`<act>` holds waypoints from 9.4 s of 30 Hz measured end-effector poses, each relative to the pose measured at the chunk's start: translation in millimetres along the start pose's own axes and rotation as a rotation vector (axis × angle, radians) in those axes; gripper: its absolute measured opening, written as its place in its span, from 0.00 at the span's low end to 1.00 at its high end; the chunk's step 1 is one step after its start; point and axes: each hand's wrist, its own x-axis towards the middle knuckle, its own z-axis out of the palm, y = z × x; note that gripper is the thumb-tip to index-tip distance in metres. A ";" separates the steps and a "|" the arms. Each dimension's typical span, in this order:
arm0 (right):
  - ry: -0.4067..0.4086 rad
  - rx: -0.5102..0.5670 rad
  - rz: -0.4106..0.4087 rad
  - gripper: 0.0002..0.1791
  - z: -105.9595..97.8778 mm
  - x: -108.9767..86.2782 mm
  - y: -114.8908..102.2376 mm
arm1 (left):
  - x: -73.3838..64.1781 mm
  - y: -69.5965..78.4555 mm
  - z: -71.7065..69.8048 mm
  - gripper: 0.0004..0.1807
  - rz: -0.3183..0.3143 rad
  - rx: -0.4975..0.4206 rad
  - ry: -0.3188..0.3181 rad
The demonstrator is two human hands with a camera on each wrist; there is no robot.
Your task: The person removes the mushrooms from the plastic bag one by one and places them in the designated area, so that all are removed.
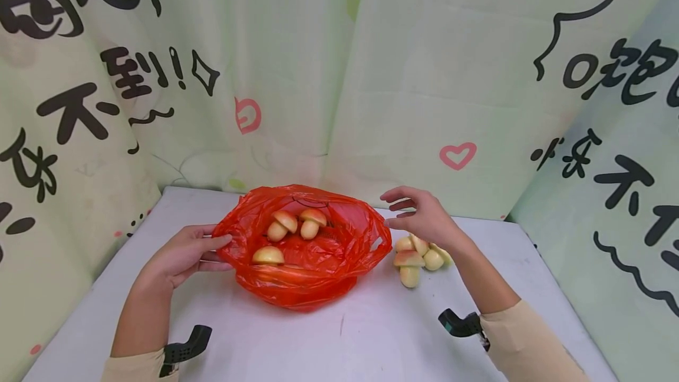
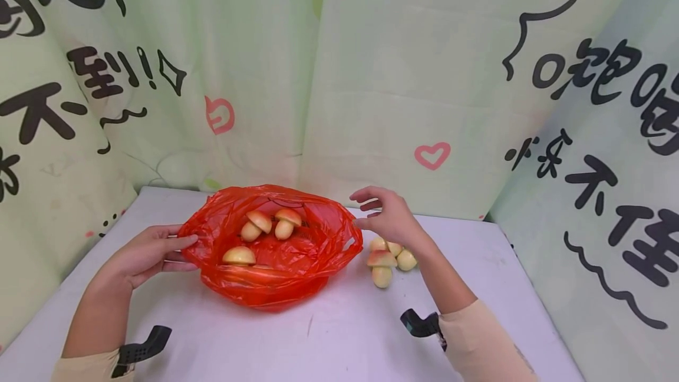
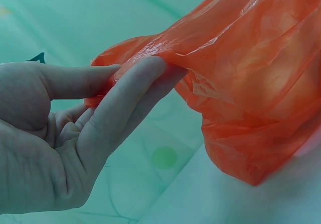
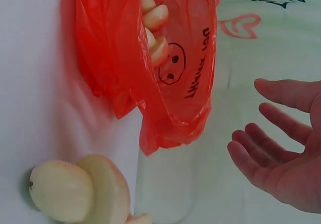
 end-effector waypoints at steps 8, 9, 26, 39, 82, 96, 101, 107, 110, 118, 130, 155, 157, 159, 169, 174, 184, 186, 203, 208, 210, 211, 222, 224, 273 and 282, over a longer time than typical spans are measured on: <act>-0.095 0.046 -0.043 0.26 18.5 11.6 -24.0 | -0.8 -0.2 0.7 0.34 -0.011 0.006 0.007; -0.105 0.043 -0.050 0.25 21.1 13.1 -26.8 | -0.6 -0.3 0.8 0.35 -0.011 0.007 0.008; -0.214 -0.107 -0.107 0.21 60.4 35.4 -54.7 | 0.8 1.0 1.6 0.35 -0.013 -0.006 -0.001; -0.325 -0.203 -0.180 0.22 97.5 52.3 -71.4 | 0.4 -0.2 0.8 0.35 -0.016 0.004 0.000; -0.506 -0.393 -0.265 0.28 182.2 71.2 -82.9 | 1.9 0.9 -2.1 0.35 -0.014 -0.015 -0.004; -0.499 -0.423 -0.290 0.27 189.9 74.0 -81.9 | -0.6 3.0 -1.1 0.35 -0.018 -0.007 0.011; -0.492 -0.442 -0.296 0.25 193.0 75.5 -83.0 | -0.5 2.4 -1.1 0.35 -0.021 -0.004 0.013; -0.464 -0.487 -0.300 0.22 198.9 78.5 -84.6 | -0.2 2.3 -1.0 0.34 -0.020 0.003 0.013; -0.448 -0.505 -0.279 0.25 202.0 80.3 -85.8 | -0.2 2.8 -1.0 0.34 -0.023 -0.003 0.011; -0.442 -0.530 -0.242 0.33 206.7 81.2 -88.3 | -1.0 4.0 -0.5 0.34 -0.012 -0.010 -0.003; -0.455 -0.493 -0.244 0.34 209.5 79.5 -86.3 | -1.0 1.1 -0.6 0.34 -0.010 0.004 -0.002; -0.420 -0.378 -0.238 0.29 188.5 76.9 -86.2 | -0.1 2.7 -2.4 0.34 -0.003 -0.012 -0.015; -0.410 -0.353 -0.226 0.29 182.6 76.2 -86.1 | 0.0 3.1 -2.0 0.34 -0.005 -0.009 -0.009; -0.395 -0.339 -0.232 0.29 176.4 76.0 -85.6 | 0.4 3.1 -1.5 0.34 -0.007 -0.005 -0.004; -0.340 -0.244 -0.213 0.33 150.8 67.7 -79.7 | -0.6 -0.3 -3.0 0.35 -0.017 0.001 -0.006; -0.308 -0.192 -0.176 0.36 138.0 59.4 -75.2 | 0.7 -1.6 -4.5 0.35 -0.017 -0.013 -0.016; -0.252 -0.057 -0.160 0.34 106.0 36.1 -63.4 | 1.6 -0.5 -4.4 0.36 -0.029 -0.019 -0.022; -0.235 -0.020 -0.161 0.35 99.1 31.0 -58.9 | 0.9 0.4 -3.8 0.36 -0.041 -0.012 -0.012; -0.083 0.026 -0.025 0.36 43.6 -17.0 -20.7 | 0.9 2.2 -1.9 0.37 -0.062 0.004 -0.004; -0.046 0.022 -0.031 0.36 30.7 -29.4 -8.5 | 1.8 1.4 -1.7 0.38 -0.078 0.006 0.006; -0.034 0.019 -0.027 0.36 26.8 -33.1 -4.0 | 2.2 0.7 -2.1 0.38 -0.079 0.006 0.006; -0.032 0.019 -0.024 0.36 24.8 -35.0 -1.2 | 2.1 0.4 -2.4 0.38 -0.079 0.006 0.005; 0.021 0.011 0.037 0.35 6.5 -58.3 22.6 | 0.5 -0.3 -1.1 0.38 -0.086 0.002 0.009; 0.037 -0.007 0.025 0.35 2.9 -62.6 26.4 | 0.3 -0.2 -0.9 0.38 -0.089 0.003 0.015; 0.098 -0.108 0.129 0.37 -6.6 -111.1 90.1 | -0.5 0.6 -4.7 0.38 -0.075 0.011 0.026; 0.110 -0.141 0.144 0.37 -0.6 -112.0 96.7 | -0.2 -1.6 -3.5 0.38 -0.085 0.017 0.034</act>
